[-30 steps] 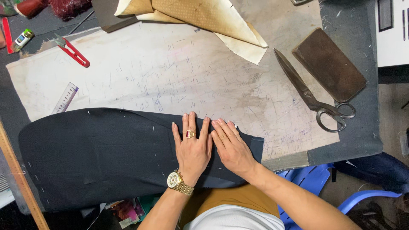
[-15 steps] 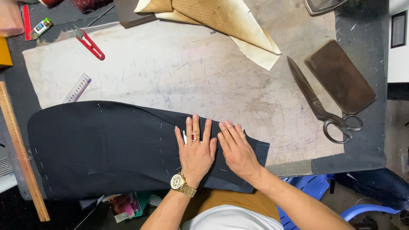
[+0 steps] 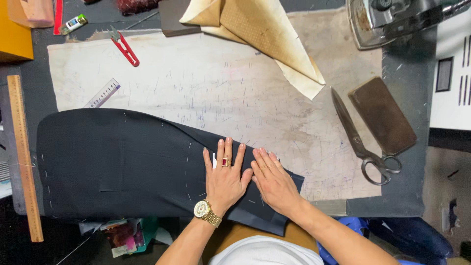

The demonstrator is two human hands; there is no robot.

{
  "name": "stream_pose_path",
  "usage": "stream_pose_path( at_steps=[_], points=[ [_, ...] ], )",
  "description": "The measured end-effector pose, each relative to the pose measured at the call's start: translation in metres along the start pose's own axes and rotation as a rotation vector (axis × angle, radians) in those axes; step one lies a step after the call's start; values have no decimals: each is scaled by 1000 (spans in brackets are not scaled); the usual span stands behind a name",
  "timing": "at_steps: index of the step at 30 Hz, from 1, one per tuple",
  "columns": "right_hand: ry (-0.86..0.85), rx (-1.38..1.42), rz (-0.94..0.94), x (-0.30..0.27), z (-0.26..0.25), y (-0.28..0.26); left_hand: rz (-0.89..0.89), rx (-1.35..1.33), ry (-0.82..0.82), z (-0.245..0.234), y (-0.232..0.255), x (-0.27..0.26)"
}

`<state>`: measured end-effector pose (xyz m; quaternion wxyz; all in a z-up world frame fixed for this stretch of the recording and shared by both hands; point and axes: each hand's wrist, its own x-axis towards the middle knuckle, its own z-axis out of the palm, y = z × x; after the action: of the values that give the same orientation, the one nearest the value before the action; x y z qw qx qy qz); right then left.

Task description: The person presses an iron onto fabric pieces and uses wooden blocks to flatten the seams.

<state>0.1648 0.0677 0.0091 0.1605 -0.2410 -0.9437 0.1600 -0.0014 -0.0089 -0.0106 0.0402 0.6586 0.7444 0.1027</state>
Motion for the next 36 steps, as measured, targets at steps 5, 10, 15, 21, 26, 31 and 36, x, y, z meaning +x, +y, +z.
stream_pose_path(
  at_steps=[5,10,15,21,26,31,36],
  points=[
    [86,173,6,56,-24,93,-10,24,35,-2,3,2],
    [181,211,712,180,-53,211,-20,52,-22,-5,4,4],
    [118,298,829,256,-25,249,-32,52,-1,-6,5,5],
    [116,223,577,262,-13,234,-40,-13,18,-8,4,5],
    [209,-204,-301,212,-27,150,-58,-42,58,12,2,2],
    [-158,-170,-620,92,11,77,-33,-112,125,-11,3,9],
    [-42,228,-649,63,-46,13,-27,-148,125,-15,5,9]
  ],
)
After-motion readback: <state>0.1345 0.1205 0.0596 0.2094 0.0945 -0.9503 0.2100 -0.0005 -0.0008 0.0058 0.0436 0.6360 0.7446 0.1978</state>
